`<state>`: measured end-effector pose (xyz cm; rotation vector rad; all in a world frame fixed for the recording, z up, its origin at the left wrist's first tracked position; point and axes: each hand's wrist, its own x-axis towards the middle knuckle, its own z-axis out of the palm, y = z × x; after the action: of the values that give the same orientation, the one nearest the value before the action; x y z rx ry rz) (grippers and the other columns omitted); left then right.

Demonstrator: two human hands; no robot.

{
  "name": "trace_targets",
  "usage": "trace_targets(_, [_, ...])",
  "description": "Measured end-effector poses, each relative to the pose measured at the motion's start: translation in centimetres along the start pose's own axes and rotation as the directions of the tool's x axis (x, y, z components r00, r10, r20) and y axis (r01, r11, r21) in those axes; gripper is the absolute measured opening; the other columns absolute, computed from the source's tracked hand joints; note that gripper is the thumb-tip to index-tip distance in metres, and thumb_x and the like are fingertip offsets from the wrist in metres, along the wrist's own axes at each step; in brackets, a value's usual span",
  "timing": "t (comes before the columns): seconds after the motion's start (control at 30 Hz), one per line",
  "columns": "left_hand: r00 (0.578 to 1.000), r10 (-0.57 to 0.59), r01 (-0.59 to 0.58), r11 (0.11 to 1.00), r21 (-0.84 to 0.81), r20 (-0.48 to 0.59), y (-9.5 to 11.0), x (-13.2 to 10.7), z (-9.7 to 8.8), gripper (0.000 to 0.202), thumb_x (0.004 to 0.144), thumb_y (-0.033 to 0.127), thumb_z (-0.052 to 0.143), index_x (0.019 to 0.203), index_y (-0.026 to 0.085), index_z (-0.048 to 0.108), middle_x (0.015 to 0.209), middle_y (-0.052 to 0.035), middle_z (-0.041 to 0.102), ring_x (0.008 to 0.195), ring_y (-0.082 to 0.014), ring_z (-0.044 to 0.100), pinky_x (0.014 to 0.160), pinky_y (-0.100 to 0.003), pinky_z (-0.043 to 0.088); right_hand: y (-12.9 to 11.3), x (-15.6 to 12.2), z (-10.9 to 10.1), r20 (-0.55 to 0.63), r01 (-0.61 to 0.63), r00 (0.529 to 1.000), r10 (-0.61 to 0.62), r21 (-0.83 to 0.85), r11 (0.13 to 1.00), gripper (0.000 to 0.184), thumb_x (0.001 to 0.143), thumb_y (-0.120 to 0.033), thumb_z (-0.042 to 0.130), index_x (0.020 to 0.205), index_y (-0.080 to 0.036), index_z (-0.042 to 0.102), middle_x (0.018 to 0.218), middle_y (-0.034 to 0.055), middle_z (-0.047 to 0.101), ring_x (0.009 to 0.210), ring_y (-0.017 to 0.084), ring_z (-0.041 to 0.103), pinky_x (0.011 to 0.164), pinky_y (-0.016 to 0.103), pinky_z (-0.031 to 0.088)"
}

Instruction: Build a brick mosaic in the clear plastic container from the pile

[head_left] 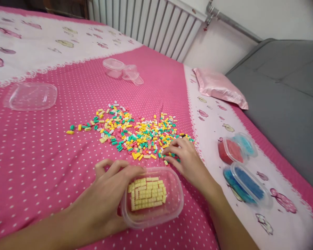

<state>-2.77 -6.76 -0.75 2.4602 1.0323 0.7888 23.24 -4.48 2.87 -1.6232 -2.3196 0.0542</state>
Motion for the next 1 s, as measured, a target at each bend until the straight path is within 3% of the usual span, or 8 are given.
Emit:
trace_targets(0.2, [1.000,0.018,-0.018,1.000,-0.007,0.021,-0.1,0.1,-0.1,0.064,0.068,0.044,0.078,0.121,0.028,0.047,0.106,-0.0015,0.067,0.096,-0.0244,0.058,0.089,-0.042,0.030,-1.2,-0.1,1.0,-0.016,0.025,0.999,-0.028,-0.177,0.984,0.011,0.093,-0.017,0.065,0.091,-0.021,0.075,0.106,0.0092,0.068,0.105,0.028,0.051,0.091,0.046,0.040])
trace_targets(0.37, [0.999,0.009,-0.008,1.000,-0.014,0.041,-0.1,0.1,-0.1,0.068,0.067,0.047,0.080,0.123,0.029,0.046,0.108,-0.0026,0.067,0.098,-0.0259,0.057,0.091,-0.044,0.030,-1.4,0.0,0.7,-0.017,0.042,0.999,-0.047,-0.217,0.975,0.013,0.094,-0.019,0.063,0.089,-0.022,0.075,0.103,0.0071,0.069,0.101,0.027,0.051,0.091,0.045,0.039])
trace_targets(0.87, [0.998,-0.005,0.008,0.999,-0.041,0.061,0.0,-0.1,-0.3,0.068,0.065,0.045,0.083,0.121,0.029,0.047,0.105,-0.0015,0.065,0.097,-0.0248,0.056,0.091,-0.043,0.030,-1.5,0.0,0.1,0.062,-0.018,0.998,0.024,-0.096,0.995,0.015,0.097,-0.021,0.059,0.097,-0.019,0.073,0.101,0.0074,0.069,0.099,0.025,0.054,0.091,0.042,0.042])
trace_targets(1.0, [0.994,0.030,-0.023,0.997,-0.073,0.105,-0.3,-0.1,-0.5,0.071,0.068,0.049,0.082,0.125,0.030,0.045,0.106,-0.0023,0.065,0.096,-0.0251,0.057,0.087,-0.043,0.034,-1.1,-0.3,-0.1,0.069,-0.010,0.998,0.012,-0.036,0.999,0.010,0.094,-0.027,0.066,0.101,-0.021,0.071,0.102,0.0061,0.067,0.099,0.024,0.054,0.092,0.043,0.043])
